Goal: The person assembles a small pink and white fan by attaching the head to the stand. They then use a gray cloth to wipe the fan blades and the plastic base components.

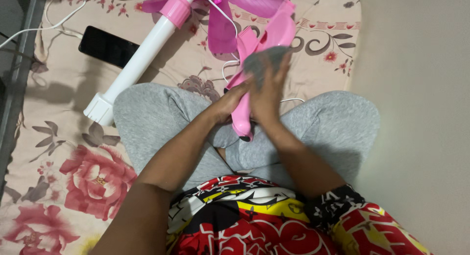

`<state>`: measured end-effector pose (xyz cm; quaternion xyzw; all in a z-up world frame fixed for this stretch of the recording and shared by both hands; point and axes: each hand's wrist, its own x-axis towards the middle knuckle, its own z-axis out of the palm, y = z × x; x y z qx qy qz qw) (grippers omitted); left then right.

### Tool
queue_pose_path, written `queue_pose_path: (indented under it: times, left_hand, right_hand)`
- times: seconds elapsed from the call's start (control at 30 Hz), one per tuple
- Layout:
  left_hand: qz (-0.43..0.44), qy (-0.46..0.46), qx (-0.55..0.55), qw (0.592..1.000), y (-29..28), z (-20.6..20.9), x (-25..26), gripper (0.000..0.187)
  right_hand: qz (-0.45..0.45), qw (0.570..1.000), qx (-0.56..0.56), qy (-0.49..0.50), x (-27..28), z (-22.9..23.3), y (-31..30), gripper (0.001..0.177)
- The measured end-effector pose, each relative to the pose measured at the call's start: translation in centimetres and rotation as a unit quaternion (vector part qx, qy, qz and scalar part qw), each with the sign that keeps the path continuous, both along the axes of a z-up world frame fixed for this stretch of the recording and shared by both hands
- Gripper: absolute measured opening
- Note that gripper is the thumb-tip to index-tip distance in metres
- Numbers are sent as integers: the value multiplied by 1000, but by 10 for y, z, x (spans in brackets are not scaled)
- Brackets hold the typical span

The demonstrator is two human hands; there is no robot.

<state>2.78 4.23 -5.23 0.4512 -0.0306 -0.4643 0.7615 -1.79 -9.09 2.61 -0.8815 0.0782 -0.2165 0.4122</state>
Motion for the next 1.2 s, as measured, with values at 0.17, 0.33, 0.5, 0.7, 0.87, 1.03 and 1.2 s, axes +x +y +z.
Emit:
queue_pose_path:
  times: [0.17,0.33,0.5,0.7,0.87,1.03,1.2]
  left_hand:
    - [-40,-4,29,999,-5,-10,-1,69]
    - [65,74,-13,995,1,-7,-3,43]
    - [84,93,-54,991,3,16,-14,40]
    - [51,75,48,995,15,65,-21,51]
    - [67,111,28,991,15,89,-29,48]
    - [1,66,2,998,18,76,-36,51]
    - [-44,161,-78,983,15,47,-33,62]
  right_hand:
    - [-47,992,119,9,8,6,-17,57]
    - [109,985,135,19,-30,17,16,32]
    - [87,995,40,16,-37,36,18,13]
    - [9,980,194,-36,-39,60,-12,18]
    - [137,984,104,37,-50,62,-1,37]
    - [35,999,3,-42,-19,44,-20,50]
    - [36,998,-44,-24,-27,36,-21,48]
